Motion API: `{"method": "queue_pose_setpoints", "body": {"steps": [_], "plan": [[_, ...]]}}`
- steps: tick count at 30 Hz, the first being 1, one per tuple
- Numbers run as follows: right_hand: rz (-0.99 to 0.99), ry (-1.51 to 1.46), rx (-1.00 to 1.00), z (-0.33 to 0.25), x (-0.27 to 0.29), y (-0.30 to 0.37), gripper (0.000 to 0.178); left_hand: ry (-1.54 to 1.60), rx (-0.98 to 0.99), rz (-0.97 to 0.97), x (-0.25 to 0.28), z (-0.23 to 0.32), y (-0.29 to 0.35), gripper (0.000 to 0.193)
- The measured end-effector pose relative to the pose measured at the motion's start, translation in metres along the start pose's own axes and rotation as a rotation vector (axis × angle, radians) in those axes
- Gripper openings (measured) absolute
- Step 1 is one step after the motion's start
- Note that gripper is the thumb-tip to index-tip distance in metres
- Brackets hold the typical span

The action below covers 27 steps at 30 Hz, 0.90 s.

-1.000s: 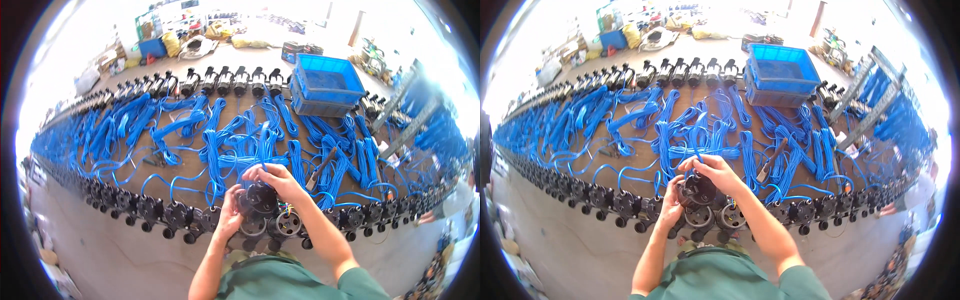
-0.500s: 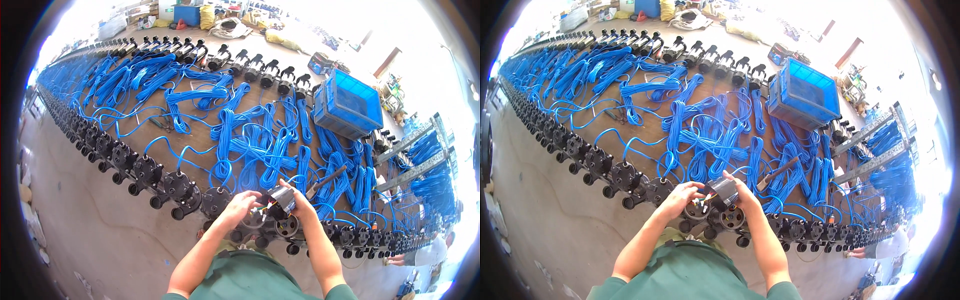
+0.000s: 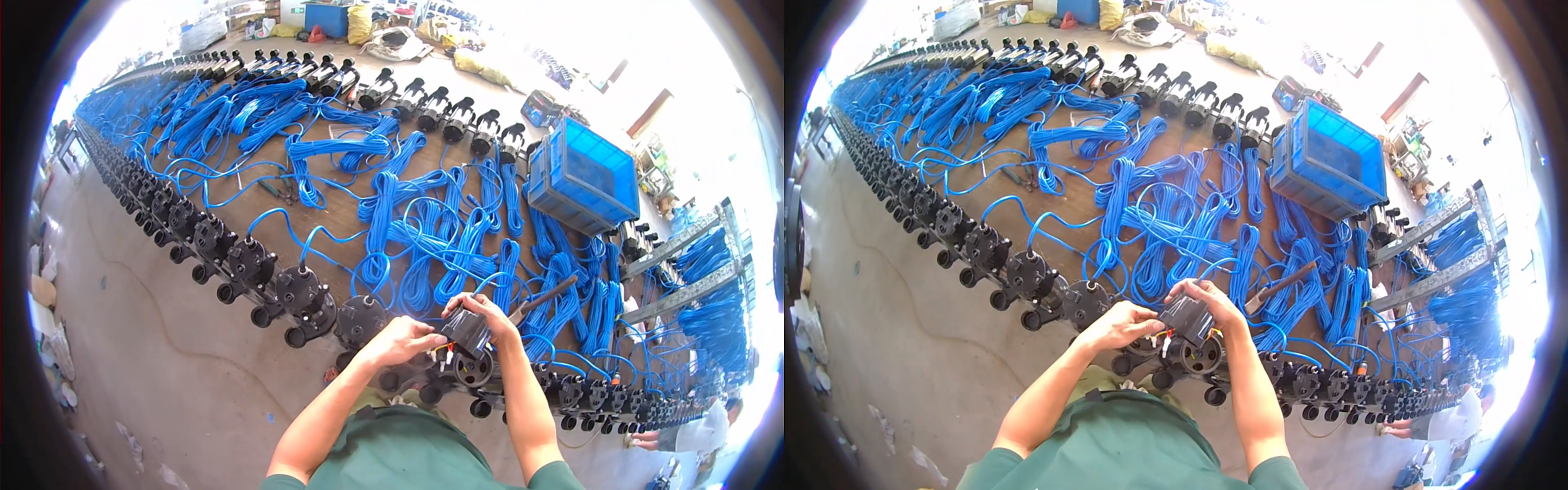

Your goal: The person uses a mallet to secure components onto a row of black pumps and then sorts through metal rods in a blue crate to insert them into the pumps.

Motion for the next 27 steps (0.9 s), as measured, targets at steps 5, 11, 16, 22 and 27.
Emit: {"method": "queue_pose_setpoints", "body": {"steps": [5, 11, 16, 22, 27], "plan": [[0.041, 0.151, 0.046, -0.026, -0.010, 0.004, 0.046, -0.050, -0.009, 0.032, -0.002, 0.009, -0.008, 0.048], [0.085, 0.122, 0.080, -0.027, -0.013, 0.004, 0.040, -0.112, -0.116, 0.267, -0.007, 0.025, -0.005, 0.076], [0.191, 0.157, -0.037, -0.021, -0.021, 0.014, 0.035, -0.288, -0.319, 0.603, -0.012, 0.015, 0.015, 0.080], [0.383, 0.332, -0.015, -0.015, -0.017, 0.021, 0.029, -0.389, -0.117, 0.739, -0.008, -0.009, 0.019, 0.073], [0.456, 0.237, 0.018, -0.002, -0.008, 0.016, 0.034, -0.357, -0.123, 0.614, -0.001, -0.017, 0.006, 0.049]]}}
Point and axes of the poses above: each hand's wrist, its own y-axis away from the middle knuckle, its own x-axis out of the back of the hand, z = x × y, the point moved 8 cm from there along -y, towards the middle knuckle, and after that the axes turned 7 degrees about y, right-handed, at the moved point
